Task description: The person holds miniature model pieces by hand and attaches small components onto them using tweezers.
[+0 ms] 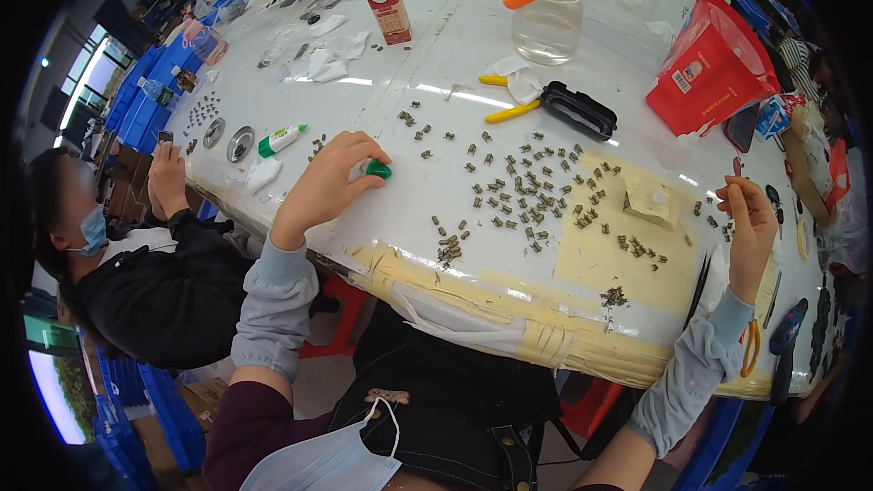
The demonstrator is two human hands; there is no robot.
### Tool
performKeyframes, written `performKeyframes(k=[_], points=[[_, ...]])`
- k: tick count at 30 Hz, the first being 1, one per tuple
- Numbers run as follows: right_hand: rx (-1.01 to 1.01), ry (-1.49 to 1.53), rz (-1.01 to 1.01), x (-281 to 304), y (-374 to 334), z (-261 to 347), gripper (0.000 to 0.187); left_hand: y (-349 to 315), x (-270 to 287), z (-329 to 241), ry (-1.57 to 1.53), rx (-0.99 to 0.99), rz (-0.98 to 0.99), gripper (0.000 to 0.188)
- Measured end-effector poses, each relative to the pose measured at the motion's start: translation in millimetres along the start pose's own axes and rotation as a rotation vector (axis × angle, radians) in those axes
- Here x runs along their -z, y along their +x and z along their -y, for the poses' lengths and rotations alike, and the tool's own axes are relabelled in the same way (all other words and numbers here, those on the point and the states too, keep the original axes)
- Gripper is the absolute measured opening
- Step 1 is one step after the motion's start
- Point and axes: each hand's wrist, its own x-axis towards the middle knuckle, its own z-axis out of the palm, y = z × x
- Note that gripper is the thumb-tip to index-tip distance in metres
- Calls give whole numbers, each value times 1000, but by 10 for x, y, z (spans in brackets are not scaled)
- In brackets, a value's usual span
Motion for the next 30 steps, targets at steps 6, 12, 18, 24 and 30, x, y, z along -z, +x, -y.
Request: performKeyframes(k=[6,12,18,24,30], points=[[-9,-10,12,-66,-3,-5,22,266,34,337,200,99,-128,22],[-21,-30,26,-84,-2,25,22,416,-17,408,251,119,-134,23],[-32,-23,26,-104,3,-9,21,338,31,-214,142,-57,-82,29],[-36,-31,16,-74,-13,16,21,276,-120,-419,-148,-184,422,24],[-32,-56,6,-16,-45,58,22,337,-240,-350,-187,-196,445,18]])
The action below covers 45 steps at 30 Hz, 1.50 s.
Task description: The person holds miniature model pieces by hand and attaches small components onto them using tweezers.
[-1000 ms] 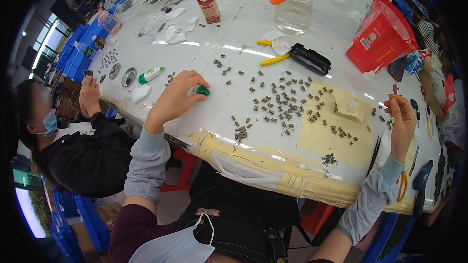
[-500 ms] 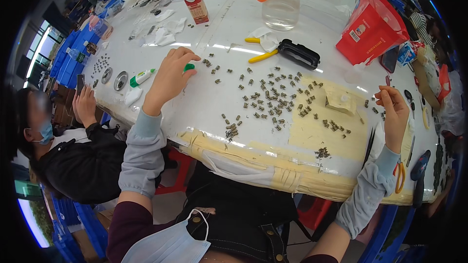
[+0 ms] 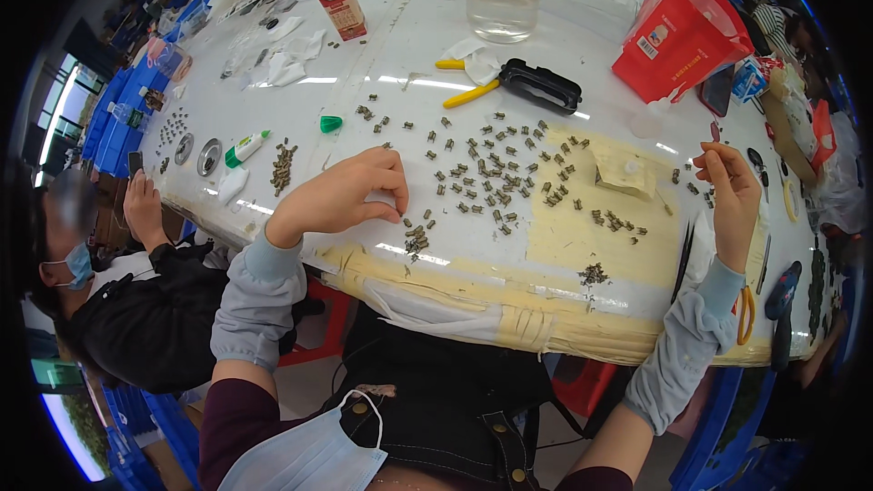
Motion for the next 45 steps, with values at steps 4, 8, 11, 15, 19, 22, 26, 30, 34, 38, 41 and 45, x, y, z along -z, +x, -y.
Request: performKeyframes(k=[4,8,11,15,19,22,26,30,34,38,41,45], points=[[-1,-8,-23,80,-18,-7,22,115,46,-64,-16,-97,-27,15],[-24,-9,-26,205,-8,-10,20,216,176,-391,-108,-72,-136,11],[-188,-159,29,389,-65,-108,16,419,91,-579,-201,-182,-214,12],[-353,-352,257,466,-106,-151,17,490,-15,-699,-282,-253,-291,16],[-482,-382,324,402,-171,-85,20,540,-199,-531,-358,-324,-324,20],[-546,-417,360,331,-205,52,21,590,-289,-413,-460,-338,-290,17],[-592,-404,447,216,-154,-149,26,542,-324,-302,-486,-292,-297,15],[-608,-503,415,255,-148,-201,29,504,-342,-306,-528,-308,-324,13],[-542,-416,413,363,-182,-320,30,512,-341,-335,-553,-316,-340,12],[-470,-282,346,479,-168,-346,33,494,-349,-331,-618,-314,-349,12],[-391,-329,261,548,-182,-411,28,496,-344,-337,-640,-290,-346,12],[-318,-235,118,637,-200,-457,23,515,-349,-334,-695,-270,-355,12]])
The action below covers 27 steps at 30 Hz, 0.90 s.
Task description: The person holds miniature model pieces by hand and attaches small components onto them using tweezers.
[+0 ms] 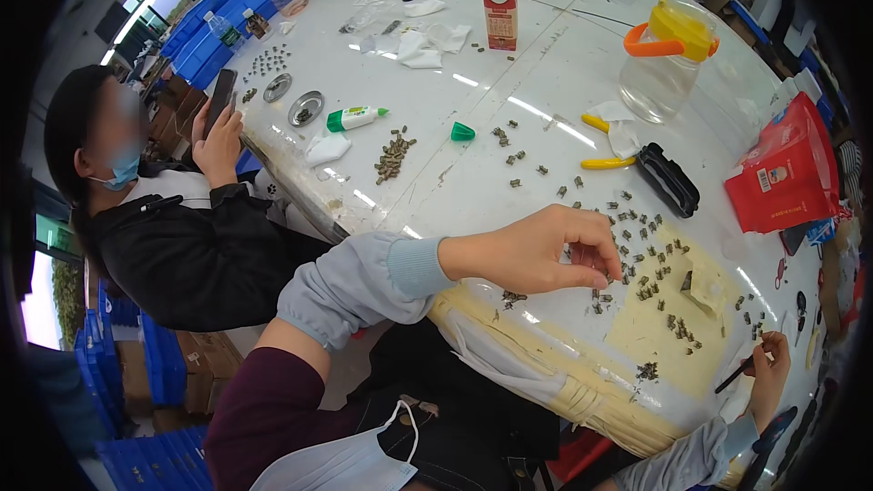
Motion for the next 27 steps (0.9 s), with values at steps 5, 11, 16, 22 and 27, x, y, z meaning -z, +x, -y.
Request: performKeyframes(k=[5,11,16,22,27], points=[[153,126,-167,116,171,-295,27,-1,5,0,-19,50,-30,12],[209,197,-194,178,167,-110,25,8,14,37,-77,91,-27,12],[294,449,-550,176,156,-53,23,21,17,26,-102,118,-19,13],[433,464,-561,273,24,263,30,-30,21,31,-184,161,-41,13],[402,954,-222,254,-139,639,39,9,7,27,-274,170,-24,13]])
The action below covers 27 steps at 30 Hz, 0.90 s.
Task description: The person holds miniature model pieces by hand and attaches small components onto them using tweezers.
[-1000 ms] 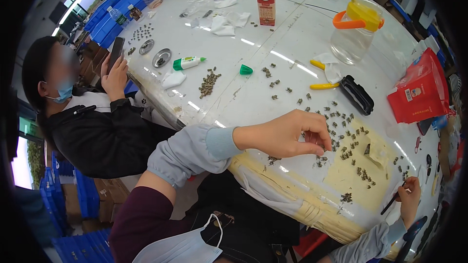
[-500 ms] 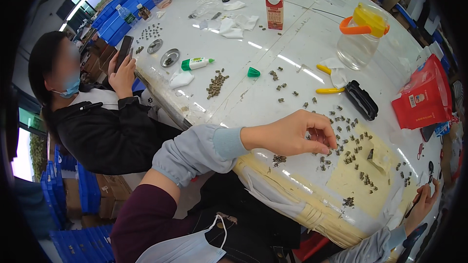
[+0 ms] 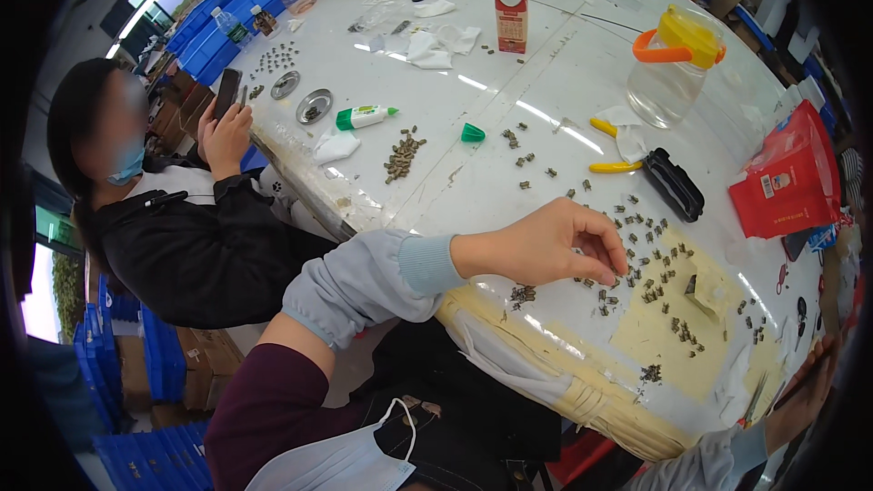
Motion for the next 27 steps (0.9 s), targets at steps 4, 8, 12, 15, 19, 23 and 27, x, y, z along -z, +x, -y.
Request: performKeyframes(k=[4,8,12,15,19,23,27], points=[[-25,-6,197,-296,-99,121,51,49,-19,-36,37,38,-19,15],[111,-72,438,-849,-156,74,56,48,-28,-30,-14,95,-57,15],[313,-100,384,-1023,-221,311,53,63,-68,-56,-17,67,-46,16],[341,-177,236,-1065,-364,457,45,25,-80,-12,-24,83,-73,17],[303,-290,145,-984,-494,679,47,42,-120,16,-23,40,-4,18],[263,-179,199,-1108,-600,613,46,41,-147,-1,4,31,-5,16],[223,-113,238,-1506,-681,127,38,9,-93,37,27,42,-33,16]])
